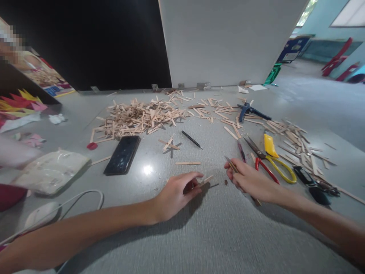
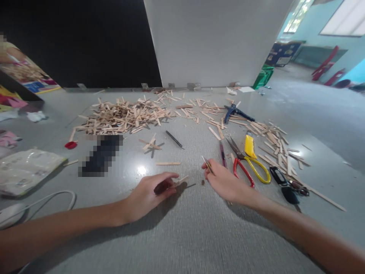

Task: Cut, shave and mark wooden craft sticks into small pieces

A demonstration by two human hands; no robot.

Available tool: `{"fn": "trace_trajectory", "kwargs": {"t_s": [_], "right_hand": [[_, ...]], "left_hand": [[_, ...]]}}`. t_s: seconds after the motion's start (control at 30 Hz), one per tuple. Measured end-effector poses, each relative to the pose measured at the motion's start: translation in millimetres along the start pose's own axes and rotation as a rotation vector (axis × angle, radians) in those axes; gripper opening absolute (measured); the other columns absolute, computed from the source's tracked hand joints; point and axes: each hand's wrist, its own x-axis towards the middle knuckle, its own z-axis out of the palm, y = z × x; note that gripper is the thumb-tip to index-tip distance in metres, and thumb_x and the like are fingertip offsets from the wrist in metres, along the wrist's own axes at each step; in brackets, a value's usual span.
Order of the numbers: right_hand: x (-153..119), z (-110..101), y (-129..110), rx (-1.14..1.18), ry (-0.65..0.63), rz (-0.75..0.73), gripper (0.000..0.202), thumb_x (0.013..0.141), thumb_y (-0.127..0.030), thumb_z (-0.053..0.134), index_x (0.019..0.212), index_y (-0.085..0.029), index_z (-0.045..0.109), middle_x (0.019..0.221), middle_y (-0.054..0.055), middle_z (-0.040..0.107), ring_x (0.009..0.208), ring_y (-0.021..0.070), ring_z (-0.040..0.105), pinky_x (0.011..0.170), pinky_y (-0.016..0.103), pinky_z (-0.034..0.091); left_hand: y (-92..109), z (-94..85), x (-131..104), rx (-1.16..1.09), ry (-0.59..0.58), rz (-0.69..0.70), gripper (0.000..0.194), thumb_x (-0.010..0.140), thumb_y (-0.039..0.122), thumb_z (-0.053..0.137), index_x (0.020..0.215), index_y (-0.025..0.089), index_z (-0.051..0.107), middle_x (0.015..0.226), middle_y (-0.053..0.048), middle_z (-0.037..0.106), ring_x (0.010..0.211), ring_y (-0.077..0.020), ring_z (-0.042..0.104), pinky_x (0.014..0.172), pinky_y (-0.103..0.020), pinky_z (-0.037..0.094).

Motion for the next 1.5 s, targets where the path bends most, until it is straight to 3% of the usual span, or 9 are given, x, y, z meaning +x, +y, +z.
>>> {"fn": "trace_trajectory", "kwargs": {"t_s": [0.07,0.13,0.27,0.4,0.53,0.73,0.93,1.33,1.5], "right_hand": [[6,2,-3,-0.036,0.045,-0.071,0.024,0.092,-0.019,0.051,0.116,-0.022,0.053,0.094,0.005,0.063,0.07,0.0184,0.06,0.061,0.03,0.049],[14,2,-4,-0.08,0.113,-0.168,0.034,0.091,-0.02,0.052,0.125,-0.021,0.053,0.109,0.011,0.068,0.088,0.0237,0.07,0.079,0.037,0.057],[30,-10,1,-0.194,0.314,-0.306,0.05,0.089,-0.02,0.055,0.138,-0.019,0.057,0.137,0.019,0.069,0.124,0.0334,0.071,0.108,0.051,0.055],[36,-46,2,-0.455,0.523,-0.395,0.035,0.092,-0.019,0.052,0.119,-0.023,0.074,0.128,0.015,0.077,0.119,0.0355,0.074,0.109,0.055,0.054],[39,-82,1,-0.619,0.61,-0.335,0.035,0.094,-0.017,0.051,0.113,-0.023,0.08,0.119,0.015,0.082,0.109,0.0371,0.077,0.103,0.055,0.056],[54,-96,10,-0.745,0.497,-0.329,0.039,0.099,-0.018,0.046,0.116,-0.017,0.081,0.116,0.018,0.084,0.11,0.0389,0.078,0.101,0.055,0.056],[65,-83,22,-0.749,0.379,-0.369,0.037,0.101,-0.02,0.045,0.114,-0.016,0.08,0.112,0.019,0.084,0.107,0.0359,0.079,0.097,0.049,0.059],[60,-62,27,-0.804,0.329,-0.545,0.035,0.107,-0.018,0.042,0.109,-0.018,0.077,0.11,0.018,0.081,0.097,0.0329,0.079,0.087,0.047,0.063],[47,-41,19,-1.161,0.268,-0.861,0.056,0.099,0.001,0.041,0.146,-0.019,0.063,0.118,0.015,0.077,0.1,0.0284,0.077,0.084,0.04,0.062]], "left_hand": [[-1,0.6,0,-0.009,0.031,0.013,0.027,0.104,0.024,0.063,0.131,0.019,0.068,0.092,-0.003,0.077,0.075,-0.0162,0.07,0.076,-0.03,0.059],[-3,0.5,0,-0.014,0.042,0.042,0.029,0.105,0.023,0.06,0.133,0.019,0.066,0.094,-0.004,0.078,0.076,-0.0163,0.07,0.076,-0.03,0.06],[-5,-0.7,-1,0.002,0.026,0.077,0.026,0.105,0.02,0.057,0.128,0.019,0.069,0.093,-0.005,0.077,0.075,-0.0159,0.069,0.075,-0.029,0.06],[-7,-0.2,-1,0.053,0.049,0.134,0.022,0.105,0.018,0.057,0.124,0.018,0.069,0.097,-0.006,0.077,0.078,-0.017,0.072,0.077,-0.03,0.062],[-10,0.3,-1,0.216,0.118,0.286,0.033,0.107,0.009,0.044,0.131,0.018,0.064,0.114,-0.012,0.076,0.102,-0.0216,0.074,0.09,-0.036,0.062],[-13,-5.0,-1,0.42,0.177,0.436,0.052,0.099,-0.003,0.04,0.144,0.019,0.056,0.125,-0.013,0.074,0.117,-0.0259,0.068,0.1,-0.043,0.058],[-9,-10.6,-1,0.58,0.207,0.685,0.036,0.101,-0.002,0.046,0.133,0.011,0.057,0.11,-0.014,0.076,0.101,-0.0259,0.068,0.09,-0.038,0.054],[-9,-9.8,5,0.459,0.248,0.64,0.026,0.108,0.003,0.039,0.116,0.017,0.059,0.101,-0.009,0.074,0.089,-0.0216,0.066,0.084,-0.035,0.053],[-12,-7.7,5,0.45,0.24,0.58,0.027,0.104,0.0,0.041,0.115,0.018,0.059,0.104,-0.009,0.075,0.095,-0.0225,0.067,0.089,-0.036,0.054]]}}
